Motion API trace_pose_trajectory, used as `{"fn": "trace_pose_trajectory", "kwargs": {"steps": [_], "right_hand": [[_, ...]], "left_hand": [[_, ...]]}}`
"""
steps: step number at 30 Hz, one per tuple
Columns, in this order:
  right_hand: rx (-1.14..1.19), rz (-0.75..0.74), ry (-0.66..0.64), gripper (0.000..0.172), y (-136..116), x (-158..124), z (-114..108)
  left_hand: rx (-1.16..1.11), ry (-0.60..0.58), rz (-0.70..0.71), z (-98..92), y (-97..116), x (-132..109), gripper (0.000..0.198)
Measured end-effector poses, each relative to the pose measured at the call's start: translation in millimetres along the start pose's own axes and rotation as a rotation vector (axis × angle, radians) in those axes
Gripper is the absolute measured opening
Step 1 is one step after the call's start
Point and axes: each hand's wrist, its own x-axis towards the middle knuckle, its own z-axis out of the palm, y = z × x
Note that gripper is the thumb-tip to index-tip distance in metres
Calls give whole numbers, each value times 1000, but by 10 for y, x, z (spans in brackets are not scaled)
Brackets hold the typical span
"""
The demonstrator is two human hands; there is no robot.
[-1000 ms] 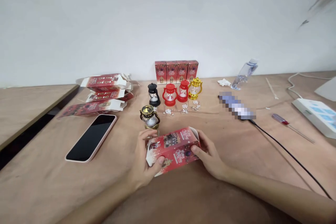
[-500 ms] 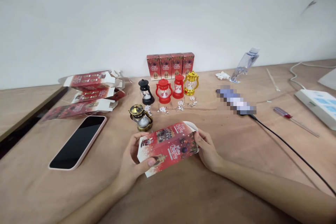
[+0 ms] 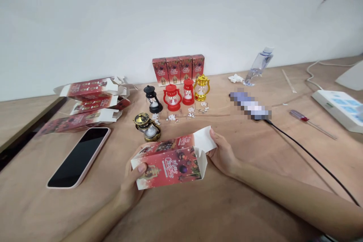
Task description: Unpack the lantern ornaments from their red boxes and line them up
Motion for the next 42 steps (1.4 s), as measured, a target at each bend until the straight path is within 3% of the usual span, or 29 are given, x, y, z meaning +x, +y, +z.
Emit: {"fn": "trace_pose_trajectory", "kwargs": {"steps": [4, 6, 13, 17, 20, 23, 26, 29, 31, 35, 42], "right_hand": [[-61, -189, 163, 28, 42, -7, -19], [-104, -224, 164, 16, 77, -12, -50], [-357, -184, -194, 27, 45, -58, -83], [-490, -203, -241, 24, -24, -67, -60], [-424, -137, -299, 14, -21, -43, -103], [-405, -100, -338, 9, -14, -20, -147], [-519, -128, -341, 18, -50, -32, -133], [-689, -179, -374, 27, -94, -70, -87], [-762, -194, -403, 24, -98, -89, -65], [-716, -220, -388, 27, -54, -70, -47], [-569, -70, -239, 17, -71, 21, -19]], "left_hand": [[-3, 31, 13, 16, -9, -1, 60], [0, 32, 22, 28, -10, -1, 57], [50, 115, 86, 3, -44, -8, 54], [260, 125, 229, -61, -91, -74, 60], [314, 134, 311, -71, -107, -136, 63], [253, 124, 272, -53, -105, -160, 66], [213, 98, 214, -45, -104, -123, 67], [176, 152, 198, -59, -114, -53, 61], [163, 178, 207, -77, -119, -20, 58], [274, 97, 267, -104, -103, -31, 58], [569, -155, 630, -5, -33, -77, 57]]}}
